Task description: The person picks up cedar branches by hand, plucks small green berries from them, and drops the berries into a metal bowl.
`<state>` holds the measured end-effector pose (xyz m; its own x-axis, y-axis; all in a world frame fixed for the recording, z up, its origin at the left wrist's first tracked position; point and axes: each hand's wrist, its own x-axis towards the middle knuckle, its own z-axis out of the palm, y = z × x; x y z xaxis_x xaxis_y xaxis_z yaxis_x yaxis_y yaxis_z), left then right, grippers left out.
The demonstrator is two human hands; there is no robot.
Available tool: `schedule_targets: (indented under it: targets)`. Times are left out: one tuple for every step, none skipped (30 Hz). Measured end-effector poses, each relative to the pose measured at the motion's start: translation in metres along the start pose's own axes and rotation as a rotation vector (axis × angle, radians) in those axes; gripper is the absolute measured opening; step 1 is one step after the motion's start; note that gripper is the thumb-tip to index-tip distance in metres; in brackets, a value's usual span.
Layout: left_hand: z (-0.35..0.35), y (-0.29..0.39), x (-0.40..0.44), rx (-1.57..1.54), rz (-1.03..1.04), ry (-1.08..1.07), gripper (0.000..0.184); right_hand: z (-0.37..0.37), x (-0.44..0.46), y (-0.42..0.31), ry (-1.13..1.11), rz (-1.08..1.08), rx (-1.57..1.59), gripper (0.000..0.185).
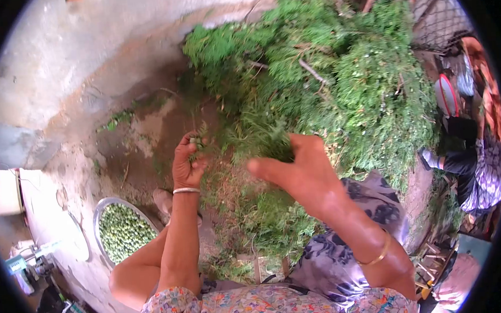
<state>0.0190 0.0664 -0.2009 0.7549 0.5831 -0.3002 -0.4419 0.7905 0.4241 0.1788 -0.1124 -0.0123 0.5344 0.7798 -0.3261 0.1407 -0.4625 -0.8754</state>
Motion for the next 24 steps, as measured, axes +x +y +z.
schedule_targets:
  targets:
    - [0.029, 0.002, -0.005, 0.058, -0.031, -0.079, 0.024, 0.001, 0.001, -0.003, 0.015, 0.095, 0.24, 0.024]
    - [0.056, 0.006, -0.013, 0.077, -0.024, -0.107, 0.024, 0.003, 0.002, -0.005, 0.02, 0.186, 0.484, 0.027]
    - [0.082, 0.01, -0.022, 0.161, -0.099, -0.157, 0.026, 0.004, 0.002, -0.004, 0.032, 0.157, 0.496, 0.027]
    - [0.106, 0.012, -0.031, 0.247, -0.172, -0.203, 0.027, 0.004, 0.004, -0.003, 0.014, 0.134, 0.549, 0.03]
    - [0.126, 0.012, -0.04, 0.388, -0.161, -0.169, 0.028, 0.004, 0.003, -0.004, -0.007, 0.112, 0.602, 0.033]
    - [0.142, 0.013, -0.049, 0.409, -0.148, -0.185, 0.028, 0.002, -0.001, -0.007, -0.004, 0.084, 0.614, 0.033]
    - [0.155, 0.015, -0.058, 0.454, -0.195, -0.214, 0.028, 0.002, -0.006, -0.01, -0.023, 0.052, 0.57, 0.033]
    - [0.167, 0.016, -0.067, 0.499, -0.245, -0.238, 0.027, 0.002, -0.009, -0.011, -0.041, 0.025, 0.527, 0.033]
    - [0.178, 0.016, -0.074, 0.551, -0.266, -0.205, 0.024, 0.002, -0.011, -0.01, -0.095, 0.003, 0.553, 0.027]
    - [0.186, 0.015, -0.081, 0.566, -0.259, -0.207, 0.024, 0.0, -0.015, -0.012, -0.097, -0.01, 0.564, 0.027]
    - [0.192, 0.014, -0.089, 0.602, -0.252, -0.147, 0.022, 0.0, -0.019, -0.015, -0.102, -0.02, 0.635, 0.024]
    - [0.197, 0.013, -0.096, 0.635, -0.244, -0.086, 0.021, -0.001, -0.022, -0.017, -0.107, -0.028, 0.705, 0.022]
    - [0.201, 0.011, -0.103, 0.645, -0.227, -0.049, 0.021, 0.0, -0.024, -0.017, -0.111, -0.035, 0.714, 0.022]
    - [0.2, 0.007, -0.107, 0.654, -0.224, -0.049, 0.021, 0.002, -0.023, -0.015, -0.094, -0.046, 0.729, 0.02]
    - [0.195, 0.002, -0.109, 0.63, -0.208, 0.018, 0.02, 0.003, -0.022, -0.013, -0.077, -0.054, 0.742, 0.018]
    - [0.19, -0.002, -0.11, 0.603, -0.193, 0.084, 0.02, 0.004, -0.022, -0.012, -0.077, -0.056, 0.741, 0.018]
    - [0.187, -0.004, -0.11, 0.602, -0.191, 0.083, 0.02, 0.004, -0.02, -0.011, -0.058, -0.046, 0.726, 0.017]
    - [0.183, -0.005, -0.11, 0.498, -0.196, 0.1, 0.021, 0.005, -0.019, -0.011, -0.037, -0.035, 0.708, 0.016]
    - [0.18, -0.006, -0.109, 0.391, -0.202, 0.118, 0.021, 0.005, -0.018, -0.01, -0.036, -0.033, 0.701, 0.016]
    - [0.179, -0.006, -0.108, 0.383, -0.204, 0.119, 0.021, 0.005, -0.016, -0.009, -0.051, -0.025, 0.749, 0.017]
    - [0.177, -0.006, -0.107, 0.316, -0.199, 0.066, 0.022, 0.005, -0.014, -0.008, -0.065, -0.016, 0.798, 0.017]
    - [0.177, -0.005, -0.106, 0.248, -0.193, 0.016, 0.023, 0.003, -0.014, -0.009, -0.064, -0.009, 0.792, 0.017]
    - [0.178, -0.003, -0.106, 0.24, -0.195, 0.019, 0.023, 0.0, -0.014, -0.013, -0.101, 0.01, 0.855, 0.018]
    - [0.181, -0.001, -0.105, 0.261, -0.196, 0.023, 0.023, -0.003, -0.013, -0.016, -0.138, 0.028, 0.921, 0.019]
